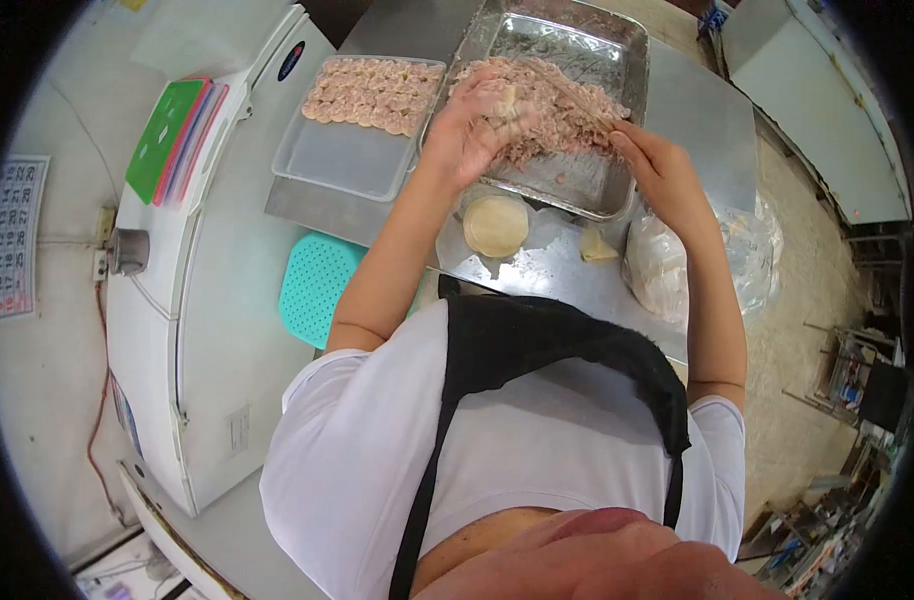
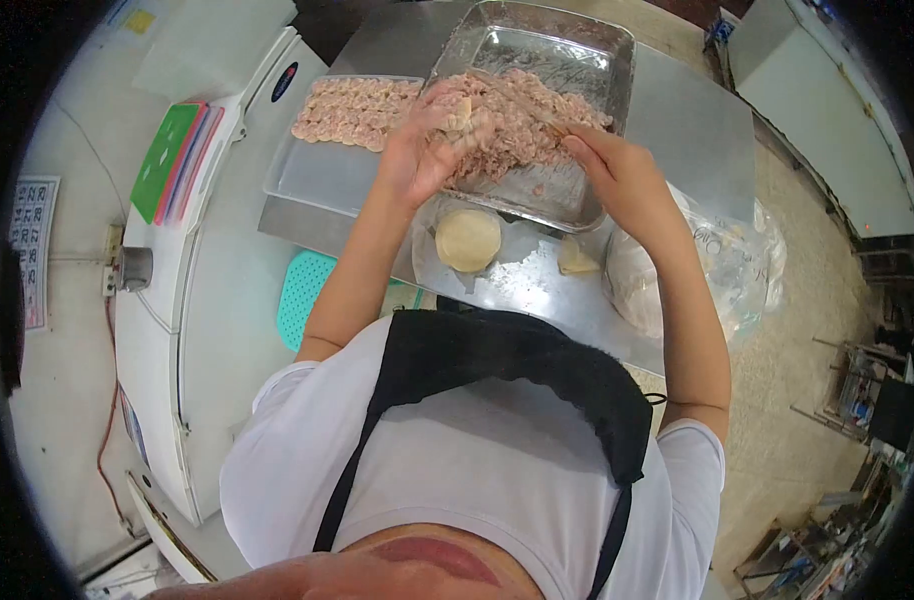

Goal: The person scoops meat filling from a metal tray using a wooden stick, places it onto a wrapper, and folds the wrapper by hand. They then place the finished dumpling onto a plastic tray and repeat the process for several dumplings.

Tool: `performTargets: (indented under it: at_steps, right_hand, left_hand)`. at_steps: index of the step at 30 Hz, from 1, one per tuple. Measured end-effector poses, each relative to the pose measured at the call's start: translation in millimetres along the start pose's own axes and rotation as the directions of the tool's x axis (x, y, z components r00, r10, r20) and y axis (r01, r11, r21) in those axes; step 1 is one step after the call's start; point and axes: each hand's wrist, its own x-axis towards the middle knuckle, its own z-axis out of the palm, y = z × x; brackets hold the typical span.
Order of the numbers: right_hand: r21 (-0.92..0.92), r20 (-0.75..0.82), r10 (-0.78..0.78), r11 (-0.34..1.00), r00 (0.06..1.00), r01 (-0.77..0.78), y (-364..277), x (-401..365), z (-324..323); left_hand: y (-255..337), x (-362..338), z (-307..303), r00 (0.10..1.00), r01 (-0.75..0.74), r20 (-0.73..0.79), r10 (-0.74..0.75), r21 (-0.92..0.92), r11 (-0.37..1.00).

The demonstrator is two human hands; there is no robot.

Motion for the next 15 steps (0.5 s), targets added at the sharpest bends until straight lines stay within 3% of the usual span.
performTargets:
  at_steps: [1, 2, 3, 4, 5, 6, 8, 10, 12, 14, 15]
  right_hand:
    - [0.048, 0.046, 0.015, 0.999, 0.999, -0.017, 1.9, -1.1, -3.1]
    - [0.051, 0.051, 0.006, 0.999, 0.999, -0.009, 0.6, -3.1, -6.7]
    - [0.081, 0.163, 0.03, 0.996, 0.986, -0.043, -3.6, -4.4, -10.4]
    - [0.107, 0.275, 0.048, 0.991, 0.96, -0.08, -8.1, -5.2, -12.8]
    - [0.112, 0.282, 0.035, 0.991, 0.959, -0.069, -12.3, -6.4, -14.7]
    - [0.124, 0.318, 0.048, 0.988, 0.947, -0.092, -16.2, -7.4, -16.8]
    - [0.139, 0.354, 0.058, 0.984, 0.933, -0.114, -13.4, -6.7, -13.5]
    - [0.179, 0.285, -0.088, 0.983, 0.955, 0.037, 2.7, -9.6, 4.8]
    - [0.205, 0.307, -0.128, 0.977, 0.943, 0.065, 18.3, -4.4, 14.8]
    - [0.232, 0.326, -0.166, 0.968, 0.931, 0.092, 42.4, 5.3, 22.9]
    - [0.203, 0.32, -0.188, 0.971, 0.929, 0.126, 56.8, 12.0, 25.0]
  left_hand:
    - [-0.4, -6.8, 2.3, 0.995, -0.09, 0.07, 0.07, 0.33, 0.94]
    - [0.2, -13.3, 9.7, 0.982, -0.182, 0.153, 0.11, 0.616, 0.767]
    - [4.1, -16.2, 20.5, 0.981, -0.189, 0.15, 0.122, 0.618, 0.763]
    - [10.1, -18.6, 33.3, 0.922, -0.387, 0.333, 0.198, 0.806, 0.447]
    - [15.2, -20.2, 40.6, 0.835, -0.534, 0.516, 0.188, 0.844, 0.056]
    - [19.6, -18.2, 41.7, 0.835, -0.531, 0.514, 0.196, 0.846, 0.046]
    - [27.4, -10.1, 41.2, 0.843, -0.508, 0.519, -0.139, 0.854, 0.111]
    - [28.8, -10.9, 38.6, 0.876, -0.425, 0.444, -0.19, 0.896, 0.133]
    - [29.3, -9.3, 33.3, 0.899, -0.34, 0.368, -0.239, 0.928, 0.15]
    - [27.8, -3.7, 23.7, 0.817, -0.542, 0.501, -0.286, 0.837, -0.081]
    - [26.3, -0.8, 19.6, 0.818, -0.541, 0.501, -0.284, 0.837, -0.082]
